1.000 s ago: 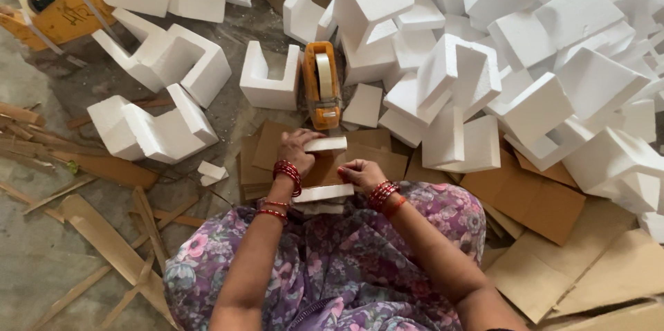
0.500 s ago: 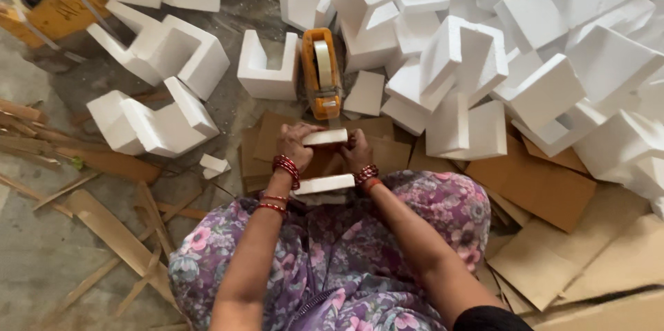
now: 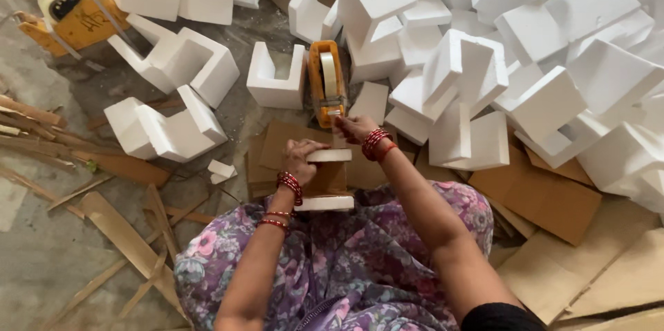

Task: The person sits on the floor and assembles small cardboard boxes by inserting white foam inserts into them. They repeatedly pick up foam pieces and cardboard, fit the foam into the box, and set the assembled unit aside.

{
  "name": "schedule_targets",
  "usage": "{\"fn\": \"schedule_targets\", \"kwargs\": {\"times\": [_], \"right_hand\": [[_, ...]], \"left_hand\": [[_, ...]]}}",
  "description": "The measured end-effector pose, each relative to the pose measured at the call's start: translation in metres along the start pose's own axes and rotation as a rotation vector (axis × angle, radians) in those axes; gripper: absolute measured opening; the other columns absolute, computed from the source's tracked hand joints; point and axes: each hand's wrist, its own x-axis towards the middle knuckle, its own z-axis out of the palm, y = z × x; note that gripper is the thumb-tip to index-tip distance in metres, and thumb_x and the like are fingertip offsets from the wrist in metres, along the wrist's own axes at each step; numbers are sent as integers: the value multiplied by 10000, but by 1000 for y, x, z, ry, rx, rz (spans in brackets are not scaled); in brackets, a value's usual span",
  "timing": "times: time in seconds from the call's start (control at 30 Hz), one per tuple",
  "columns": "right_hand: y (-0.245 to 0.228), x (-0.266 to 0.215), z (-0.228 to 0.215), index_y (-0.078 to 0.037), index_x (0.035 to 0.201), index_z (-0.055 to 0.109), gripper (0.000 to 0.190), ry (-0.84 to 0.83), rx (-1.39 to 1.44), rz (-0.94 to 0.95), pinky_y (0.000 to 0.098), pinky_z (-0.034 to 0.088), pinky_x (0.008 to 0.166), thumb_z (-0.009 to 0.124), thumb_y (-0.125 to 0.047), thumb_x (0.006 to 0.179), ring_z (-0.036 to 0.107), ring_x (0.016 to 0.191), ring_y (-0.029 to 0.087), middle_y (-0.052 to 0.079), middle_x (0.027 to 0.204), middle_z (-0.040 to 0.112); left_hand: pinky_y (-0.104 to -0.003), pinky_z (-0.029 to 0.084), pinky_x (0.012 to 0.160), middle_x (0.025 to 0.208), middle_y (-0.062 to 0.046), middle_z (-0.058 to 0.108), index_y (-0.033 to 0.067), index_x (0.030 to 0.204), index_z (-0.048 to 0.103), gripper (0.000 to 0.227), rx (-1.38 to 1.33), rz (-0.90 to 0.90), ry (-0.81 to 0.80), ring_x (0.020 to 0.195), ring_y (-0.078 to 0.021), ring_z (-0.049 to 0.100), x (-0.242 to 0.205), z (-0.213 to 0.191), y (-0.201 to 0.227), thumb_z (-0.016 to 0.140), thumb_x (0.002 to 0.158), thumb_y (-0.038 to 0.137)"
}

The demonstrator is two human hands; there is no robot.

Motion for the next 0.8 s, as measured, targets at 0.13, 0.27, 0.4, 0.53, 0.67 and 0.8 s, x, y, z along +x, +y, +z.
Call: {"fn": "schedule_targets", "kwargs": {"times": [0.13,0.27,0.4,0.53,0.67,0.8], "right_hand": [[-6,-1,20,-51,968,770,286,-20,114,-24,242,522,577,747,-333,929,637,638,79,3,807,735],[-7,2,21,-55,957,783,259,70,35,2,248,541,553,773,-306,893,646,606,81,-2,762,726],[4,15,24,-11,883,805,260,185,-92,-142,265,454,507,816,-270,900,579,565,97,13,681,698],[47,28,22,-41,971,793,307,250,-265,-179,291,504,616,769,-339,901,639,689,134,34,791,729],[57,62,13,-72,1163,719,478,-109,-851,-249,333,514,849,720,-484,920,647,979,196,106,1086,716],[59,67,5,-67,1282,641,661,-198,-925,-92,348,524,993,733,-588,885,659,1159,217,144,1266,699]], "left_hand": [[-376,458,940,1037,66,757,280,1050,814,596,30,-7,6,955,-254,555,-3,-9,5,599,607,-55],[-387,458,937,1031,64,758,273,1059,808,603,25,2,-18,947,-261,552,-2,-8,8,603,593,-50],[-395,459,947,1028,52,746,267,1065,796,592,7,40,-2,970,-268,556,4,-9,5,616,597,-48],[-401,456,938,1053,45,749,263,1083,797,621,50,66,-23,966,-280,553,-1,-6,5,602,614,-94],[-366,482,922,1033,32,745,245,1083,792,638,-50,78,17,954,-275,552,2,-10,10,576,604,-119],[-370,483,903,1039,22,755,222,1078,795,634,-64,106,46,951,-273,555,-2,-11,15,565,610,-138]]}}
